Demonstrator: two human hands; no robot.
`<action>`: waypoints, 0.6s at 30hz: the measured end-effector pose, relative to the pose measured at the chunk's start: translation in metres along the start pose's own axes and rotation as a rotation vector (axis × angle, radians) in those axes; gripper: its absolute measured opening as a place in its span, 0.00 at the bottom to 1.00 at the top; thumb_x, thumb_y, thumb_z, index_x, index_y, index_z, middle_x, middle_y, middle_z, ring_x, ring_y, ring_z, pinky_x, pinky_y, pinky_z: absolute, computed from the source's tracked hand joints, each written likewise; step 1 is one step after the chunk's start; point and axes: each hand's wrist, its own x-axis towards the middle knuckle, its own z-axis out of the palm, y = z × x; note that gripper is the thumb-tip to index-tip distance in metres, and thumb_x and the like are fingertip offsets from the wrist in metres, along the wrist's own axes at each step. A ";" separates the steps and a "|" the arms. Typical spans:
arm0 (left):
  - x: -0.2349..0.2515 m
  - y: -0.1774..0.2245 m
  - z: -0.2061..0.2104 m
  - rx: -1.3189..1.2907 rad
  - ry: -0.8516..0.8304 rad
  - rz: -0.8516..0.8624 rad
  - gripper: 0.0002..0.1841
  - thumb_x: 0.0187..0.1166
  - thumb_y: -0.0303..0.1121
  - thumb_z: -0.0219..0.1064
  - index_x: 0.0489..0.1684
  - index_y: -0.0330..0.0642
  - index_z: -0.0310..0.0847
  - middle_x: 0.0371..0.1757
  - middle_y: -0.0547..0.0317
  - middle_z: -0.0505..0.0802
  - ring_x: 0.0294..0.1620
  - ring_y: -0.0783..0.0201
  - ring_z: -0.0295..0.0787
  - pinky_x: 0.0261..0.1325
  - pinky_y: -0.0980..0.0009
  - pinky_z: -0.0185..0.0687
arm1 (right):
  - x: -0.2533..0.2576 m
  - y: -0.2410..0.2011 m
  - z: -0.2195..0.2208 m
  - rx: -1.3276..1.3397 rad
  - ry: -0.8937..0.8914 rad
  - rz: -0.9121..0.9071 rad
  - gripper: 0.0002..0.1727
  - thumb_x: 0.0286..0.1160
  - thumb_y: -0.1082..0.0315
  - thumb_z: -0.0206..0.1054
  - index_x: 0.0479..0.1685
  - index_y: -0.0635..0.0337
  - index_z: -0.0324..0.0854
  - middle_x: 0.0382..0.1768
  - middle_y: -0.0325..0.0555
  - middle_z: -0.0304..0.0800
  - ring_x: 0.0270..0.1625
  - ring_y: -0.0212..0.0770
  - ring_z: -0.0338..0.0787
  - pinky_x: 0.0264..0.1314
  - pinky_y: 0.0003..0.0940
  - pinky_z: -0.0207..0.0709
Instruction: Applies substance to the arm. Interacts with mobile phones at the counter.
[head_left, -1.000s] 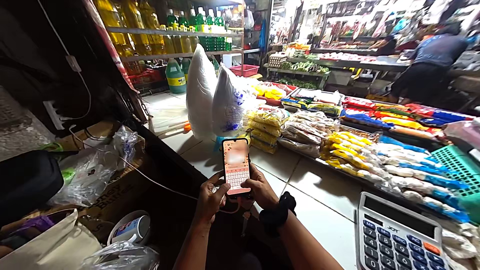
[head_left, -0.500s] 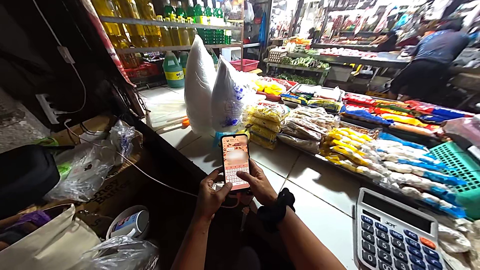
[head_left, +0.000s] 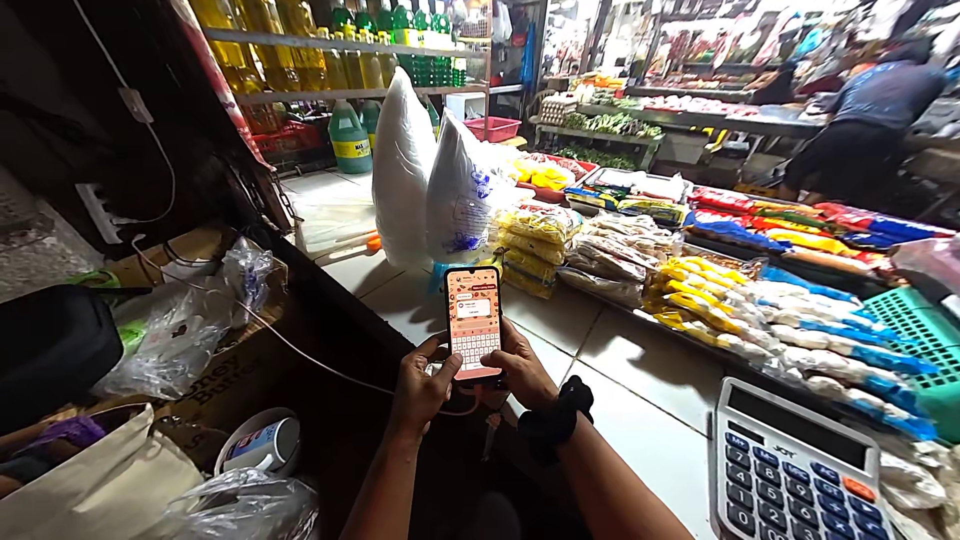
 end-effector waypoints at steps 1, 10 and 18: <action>0.000 0.000 0.000 -0.001 -0.001 -0.003 0.17 0.77 0.19 0.62 0.63 0.30 0.81 0.37 0.59 0.94 0.12 0.79 0.73 0.12 0.84 0.66 | 0.000 0.001 0.000 0.003 -0.001 -0.002 0.36 0.64 0.84 0.54 0.80 0.70 0.55 0.58 0.48 0.88 0.54 0.33 0.93 0.60 0.32 0.88; 0.005 -0.003 -0.019 -0.014 -0.198 -0.003 0.25 0.67 0.23 0.65 0.68 0.35 0.78 0.44 0.60 0.95 0.17 0.77 0.78 0.16 0.82 0.71 | 0.000 0.000 -0.002 0.068 -0.013 0.045 0.32 0.69 0.78 0.52 0.79 0.65 0.57 0.55 0.46 0.90 0.52 0.37 0.94 0.55 0.36 0.91; 0.008 -0.010 -0.027 -0.067 -0.317 -0.007 0.31 0.65 0.27 0.67 0.74 0.35 0.69 0.56 0.58 0.92 0.21 0.74 0.80 0.17 0.80 0.73 | 0.000 -0.002 -0.002 0.163 -0.041 0.128 0.43 0.58 0.81 0.52 0.84 0.58 0.46 0.55 0.49 0.90 0.47 0.43 0.96 0.41 0.40 0.93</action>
